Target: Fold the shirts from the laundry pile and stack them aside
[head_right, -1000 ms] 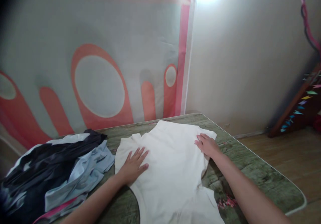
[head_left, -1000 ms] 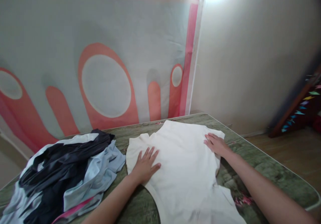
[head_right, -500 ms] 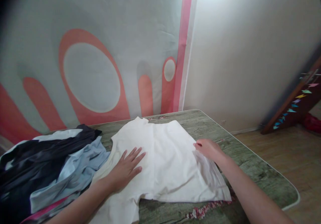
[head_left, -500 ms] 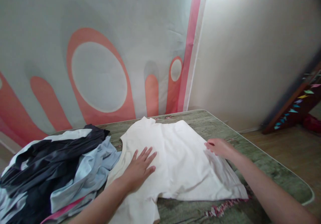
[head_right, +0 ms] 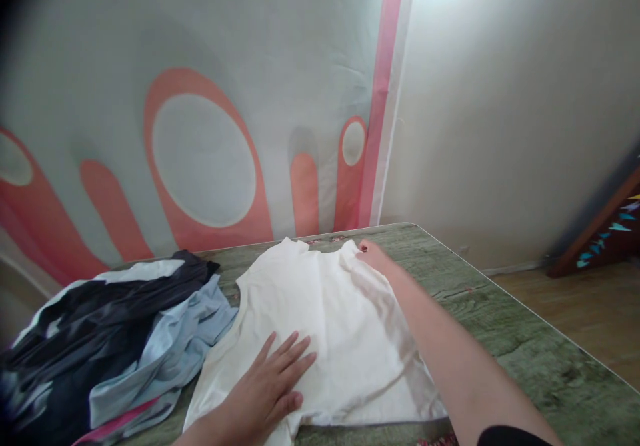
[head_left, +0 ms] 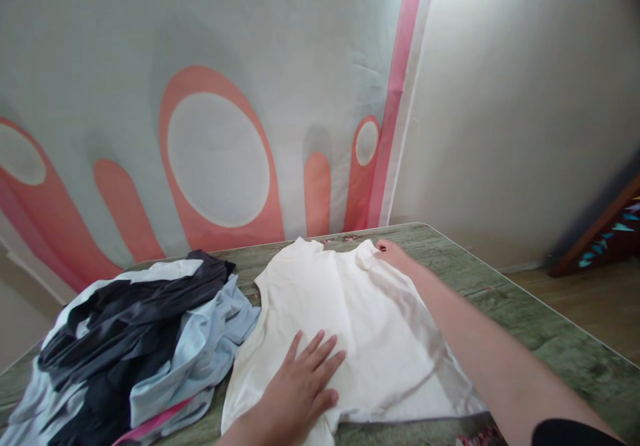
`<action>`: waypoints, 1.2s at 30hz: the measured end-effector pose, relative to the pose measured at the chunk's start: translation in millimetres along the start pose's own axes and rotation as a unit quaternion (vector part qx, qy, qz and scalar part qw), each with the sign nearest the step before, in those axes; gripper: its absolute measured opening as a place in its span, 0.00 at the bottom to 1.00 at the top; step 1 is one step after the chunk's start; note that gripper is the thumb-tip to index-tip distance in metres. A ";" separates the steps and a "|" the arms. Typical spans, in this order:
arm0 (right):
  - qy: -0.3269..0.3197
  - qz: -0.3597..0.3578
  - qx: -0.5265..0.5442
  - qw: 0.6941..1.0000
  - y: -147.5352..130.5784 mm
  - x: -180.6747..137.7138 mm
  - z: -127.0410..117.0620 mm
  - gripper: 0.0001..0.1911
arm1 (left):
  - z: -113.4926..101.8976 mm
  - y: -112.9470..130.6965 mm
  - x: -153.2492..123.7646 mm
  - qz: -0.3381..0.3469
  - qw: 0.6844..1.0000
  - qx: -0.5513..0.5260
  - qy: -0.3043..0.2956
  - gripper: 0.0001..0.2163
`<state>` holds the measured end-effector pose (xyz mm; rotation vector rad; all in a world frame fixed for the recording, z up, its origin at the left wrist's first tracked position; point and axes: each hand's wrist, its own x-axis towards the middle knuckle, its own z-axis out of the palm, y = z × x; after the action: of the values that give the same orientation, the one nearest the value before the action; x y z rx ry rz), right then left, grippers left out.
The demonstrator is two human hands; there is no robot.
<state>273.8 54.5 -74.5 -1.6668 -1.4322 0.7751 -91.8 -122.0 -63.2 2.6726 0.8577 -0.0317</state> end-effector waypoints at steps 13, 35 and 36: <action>-0.218 -0.043 0.256 0.941 -31.8 -27.6 -32.6 0.29 | -2.1 -3.3 -3.3 0.004 1.000 -0.003 0.018 0.26; 0.152 0.016 -0.413 0.898 67.7 -25.0 -39.6 0.21 | -0.4 -0.9 -3.6 0.014 1.000 0.015 0.021 0.25; 0.161 0.010 -0.415 0.895 64.9 -26.8 -39.9 0.21 | -3.8 -2.3 -4.5 0.016 0.999 0.017 0.031 0.25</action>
<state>335.4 17.9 -111.8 -2.2943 -1.6000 -0.1780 -97.1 -121.6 -59.8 2.7317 0.8395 0.0453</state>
